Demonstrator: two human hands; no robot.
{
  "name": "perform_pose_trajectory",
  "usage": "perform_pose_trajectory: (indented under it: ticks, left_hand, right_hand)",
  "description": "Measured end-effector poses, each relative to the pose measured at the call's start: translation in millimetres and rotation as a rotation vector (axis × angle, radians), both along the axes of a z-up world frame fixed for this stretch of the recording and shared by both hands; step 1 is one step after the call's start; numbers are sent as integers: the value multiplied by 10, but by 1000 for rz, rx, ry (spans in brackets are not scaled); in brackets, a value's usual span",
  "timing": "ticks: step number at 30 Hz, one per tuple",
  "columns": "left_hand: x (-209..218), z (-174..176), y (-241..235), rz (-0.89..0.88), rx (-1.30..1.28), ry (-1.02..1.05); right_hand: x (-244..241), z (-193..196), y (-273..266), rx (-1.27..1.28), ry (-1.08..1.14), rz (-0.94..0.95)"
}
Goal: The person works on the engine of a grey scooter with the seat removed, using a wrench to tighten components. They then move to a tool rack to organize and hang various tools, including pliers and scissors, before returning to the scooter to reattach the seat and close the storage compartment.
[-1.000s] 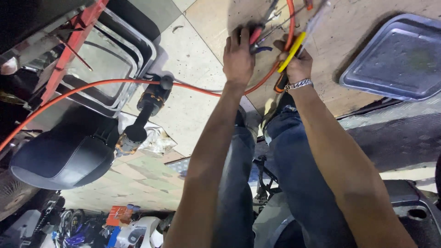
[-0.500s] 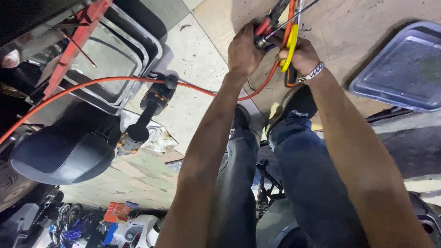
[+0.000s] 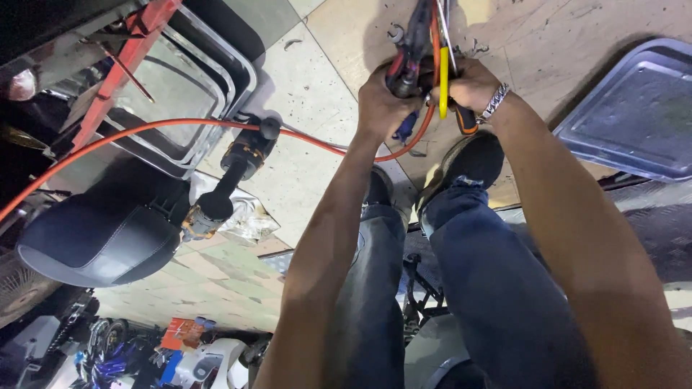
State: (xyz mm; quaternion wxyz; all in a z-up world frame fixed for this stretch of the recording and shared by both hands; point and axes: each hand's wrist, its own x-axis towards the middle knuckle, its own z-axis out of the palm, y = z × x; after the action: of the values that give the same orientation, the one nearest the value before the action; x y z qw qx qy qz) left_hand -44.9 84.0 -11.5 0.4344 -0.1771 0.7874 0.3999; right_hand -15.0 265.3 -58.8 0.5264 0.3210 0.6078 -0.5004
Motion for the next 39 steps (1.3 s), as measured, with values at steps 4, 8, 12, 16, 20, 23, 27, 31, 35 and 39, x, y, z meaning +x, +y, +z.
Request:
perform_pose_trajectory:
  ticks: [4, 8, 12, 16, 20, 23, 27, 31, 35, 39]
  left_hand:
    - [132, 20, -95, 191, 104, 2]
    - [176, 75, -126, 349, 228, 7]
    - [216, -117, -264, 327, 424, 14]
    - [268, -281, -341, 236, 419, 37]
    - [97, -65, -198, 83, 318, 52]
    - [37, -45, -121, 215, 197, -166]
    - [222, -187, -117, 306, 204, -12]
    - [314, -260, -5, 409, 110, 127]
    - [271, -188, 136, 336, 28, 128]
    - [373, -203, 277, 209, -53, 229]
  right_hand:
    - [35, -38, 23, 34, 15, 52]
    - [209, -171, 23, -65, 66, -57]
    - [266, -165, 47, -139, 32, -222]
    - [161, -47, 27, -151, -22, -216]
    - [194, -145, 62, -169, 66, -65]
    - [245, -290, 9, -186, 120, -70]
    - [368, -311, -123, -62, 137, -217]
    - [615, -306, -238, -9, 373, -452]
    - [757, -257, -270, -23, 332, -828]
    - [768, -69, -265, 164, 397, -778]
